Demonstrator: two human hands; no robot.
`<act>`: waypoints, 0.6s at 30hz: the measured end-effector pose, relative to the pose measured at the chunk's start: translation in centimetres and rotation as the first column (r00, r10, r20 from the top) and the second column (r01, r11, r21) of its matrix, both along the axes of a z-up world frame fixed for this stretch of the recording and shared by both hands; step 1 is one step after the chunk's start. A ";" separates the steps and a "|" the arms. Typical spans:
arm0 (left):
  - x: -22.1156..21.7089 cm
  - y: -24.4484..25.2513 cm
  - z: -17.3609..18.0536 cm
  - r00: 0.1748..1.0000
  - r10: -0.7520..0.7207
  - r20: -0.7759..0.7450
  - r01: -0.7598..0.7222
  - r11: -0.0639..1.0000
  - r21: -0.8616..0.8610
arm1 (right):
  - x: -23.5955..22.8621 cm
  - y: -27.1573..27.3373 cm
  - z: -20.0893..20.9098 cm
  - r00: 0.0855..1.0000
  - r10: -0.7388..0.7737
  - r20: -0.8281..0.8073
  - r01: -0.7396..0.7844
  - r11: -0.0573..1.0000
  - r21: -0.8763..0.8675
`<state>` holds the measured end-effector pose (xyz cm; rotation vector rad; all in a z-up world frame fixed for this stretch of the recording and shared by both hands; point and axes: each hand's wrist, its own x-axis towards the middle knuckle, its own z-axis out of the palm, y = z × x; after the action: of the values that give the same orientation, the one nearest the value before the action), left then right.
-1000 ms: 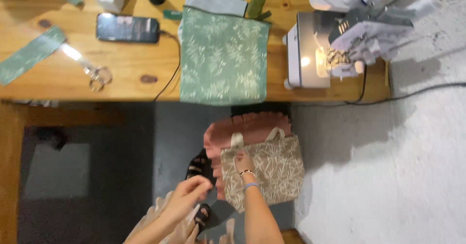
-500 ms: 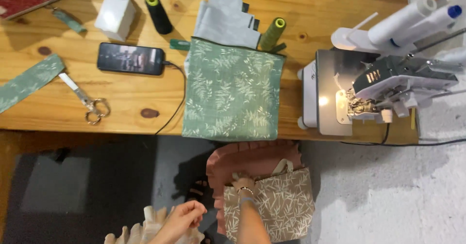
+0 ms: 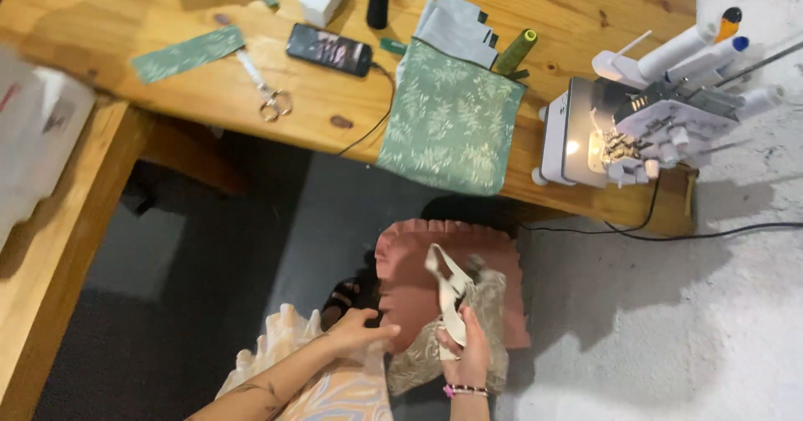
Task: The person aligns and pins a white fabric strip along the top edge of a green tote bag using a metal ruler for guidance. They then flip the bag to inspect the interior and handle a small patterned fabric square before moving to a different table to pick up a finished bag.
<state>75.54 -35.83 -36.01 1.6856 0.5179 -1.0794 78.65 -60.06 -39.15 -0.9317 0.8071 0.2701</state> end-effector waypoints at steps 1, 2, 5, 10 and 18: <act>-1.5 -0.7 -0.2 0.999 -0.028 -0.024 0.027 0.999 -0.032 | -1.7 -0.1 1.4 0.999 -0.027 0.024 0.023 0.989 0.148; -2.7 -1.4 2.6 1.000 -0.007 -0.023 0.006 0.999 -0.037 | -3.4 0.7 3.9 1.000 -0.006 0.026 0.002 0.990 0.143; -7.3 -3.3 5.6 0.951 0.243 -0.193 -0.278 0.943 -0.182 | -9.2 3.5 10.0 0.999 0.050 0.017 -0.051 0.863 0.503; -16.5 -4.5 0.6 0.738 0.672 0.055 -0.654 0.733 -0.186 | -18.3 5.3 14.2 0.823 0.246 0.513 -0.449 0.835 0.319; -34.6 2.9 2.4 -0.397 0.917 -0.042 -0.870 -0.390 -0.301 | -18.1 1.3 10.4 0.947 0.180 0.268 -0.291 0.835 0.467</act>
<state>40.98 -32.96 -33.63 0.4393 1.2961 0.5278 60.55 -58.77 -28.79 -0.5486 0.3846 0.5602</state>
